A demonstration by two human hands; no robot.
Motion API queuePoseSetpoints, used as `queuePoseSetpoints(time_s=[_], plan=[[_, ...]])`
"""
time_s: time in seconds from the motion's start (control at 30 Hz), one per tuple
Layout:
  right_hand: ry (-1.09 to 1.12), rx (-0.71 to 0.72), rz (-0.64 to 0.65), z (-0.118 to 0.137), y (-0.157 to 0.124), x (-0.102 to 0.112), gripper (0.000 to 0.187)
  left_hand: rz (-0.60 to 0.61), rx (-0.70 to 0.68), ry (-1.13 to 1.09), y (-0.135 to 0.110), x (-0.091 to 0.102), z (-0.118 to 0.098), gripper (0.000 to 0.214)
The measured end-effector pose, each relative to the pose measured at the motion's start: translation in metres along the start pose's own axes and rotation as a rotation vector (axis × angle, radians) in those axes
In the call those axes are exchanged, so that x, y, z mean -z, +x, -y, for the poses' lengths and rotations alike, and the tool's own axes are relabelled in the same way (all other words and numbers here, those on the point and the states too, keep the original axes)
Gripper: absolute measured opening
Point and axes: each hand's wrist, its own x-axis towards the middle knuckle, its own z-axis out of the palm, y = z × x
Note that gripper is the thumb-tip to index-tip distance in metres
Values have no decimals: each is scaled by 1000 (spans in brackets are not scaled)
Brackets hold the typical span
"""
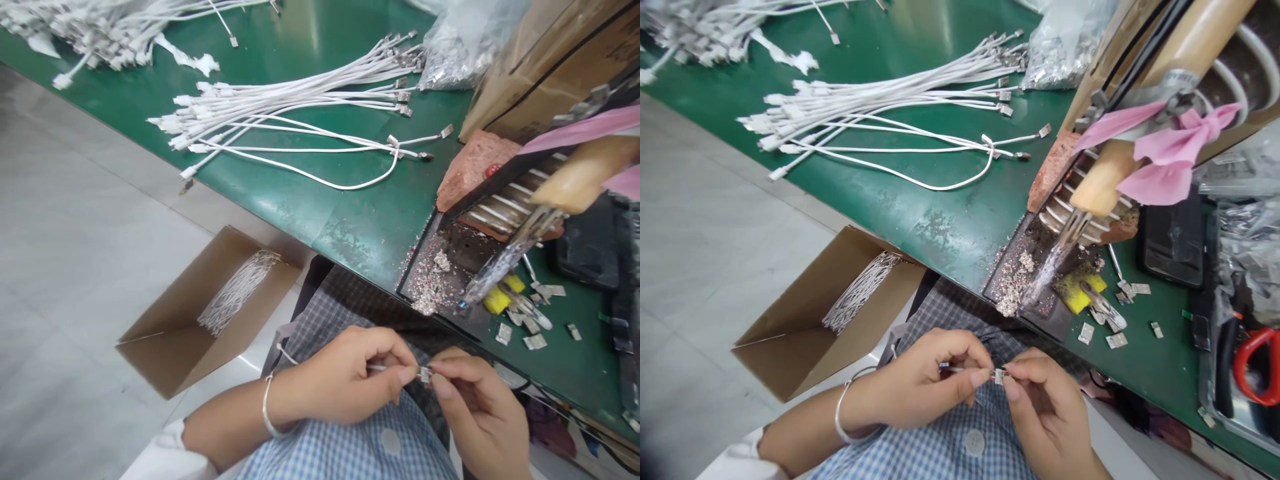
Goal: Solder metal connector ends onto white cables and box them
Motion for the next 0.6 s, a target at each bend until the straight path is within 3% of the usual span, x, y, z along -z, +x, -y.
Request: queuePoseSetpoints(time_s=[0.17, 0.3, 0.6], plan=[[209, -197, -58, 0, -2, -5, 9, 11, 0, -32, 0, 0, -1, 13], [312, -202, 4, -7, -4, -5, 7, 11, -19, -30, 1, -1, 0, 14], [601, -302, -10, -9, -4, -13, 10, 23, -37, -14, 1, 0, 2, 16]])
